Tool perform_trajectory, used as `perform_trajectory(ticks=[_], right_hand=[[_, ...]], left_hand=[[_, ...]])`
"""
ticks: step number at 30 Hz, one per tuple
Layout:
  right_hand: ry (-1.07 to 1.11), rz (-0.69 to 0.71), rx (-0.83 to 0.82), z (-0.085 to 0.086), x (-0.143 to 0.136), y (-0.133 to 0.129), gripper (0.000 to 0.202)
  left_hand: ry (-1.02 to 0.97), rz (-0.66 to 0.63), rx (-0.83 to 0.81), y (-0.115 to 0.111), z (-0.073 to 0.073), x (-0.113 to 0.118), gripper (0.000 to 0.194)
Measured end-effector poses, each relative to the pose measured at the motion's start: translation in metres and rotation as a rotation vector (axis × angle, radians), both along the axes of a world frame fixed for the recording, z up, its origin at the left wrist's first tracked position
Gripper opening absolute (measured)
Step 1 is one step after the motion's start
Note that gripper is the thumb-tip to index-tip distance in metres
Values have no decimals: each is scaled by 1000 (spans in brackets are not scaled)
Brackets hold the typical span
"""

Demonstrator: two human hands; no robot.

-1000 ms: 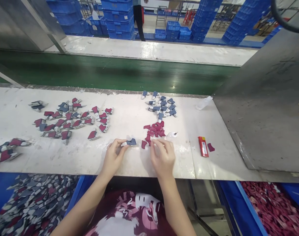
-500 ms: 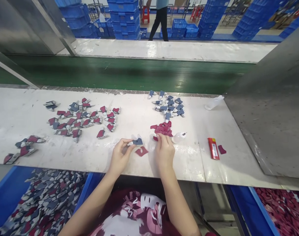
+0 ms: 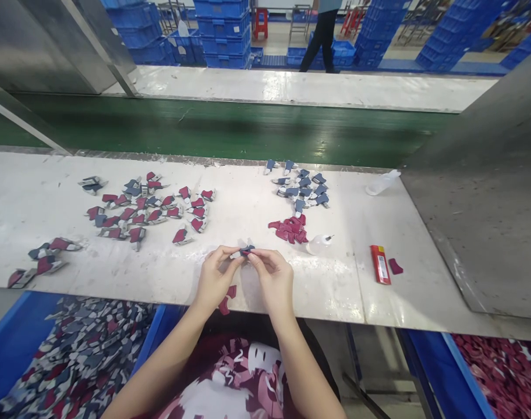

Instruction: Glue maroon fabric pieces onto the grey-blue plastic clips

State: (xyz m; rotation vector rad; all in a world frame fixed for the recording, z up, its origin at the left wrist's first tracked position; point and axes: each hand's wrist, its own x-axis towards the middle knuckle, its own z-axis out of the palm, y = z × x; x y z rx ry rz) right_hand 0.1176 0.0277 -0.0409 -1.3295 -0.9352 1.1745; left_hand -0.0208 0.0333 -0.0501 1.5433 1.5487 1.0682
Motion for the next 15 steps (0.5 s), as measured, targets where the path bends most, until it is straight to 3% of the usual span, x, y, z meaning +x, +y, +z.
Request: perform_trajectory(ticks=[9, 15], right_hand=[[-32, -80, -48, -2, -1, 5, 31], [-78, -125, -4, -5, -5, 1, 31]], left_hand=[[2, 4, -3, 0, -2, -1, 6], [-107, -16, -24, 0, -4, -2, 10]])
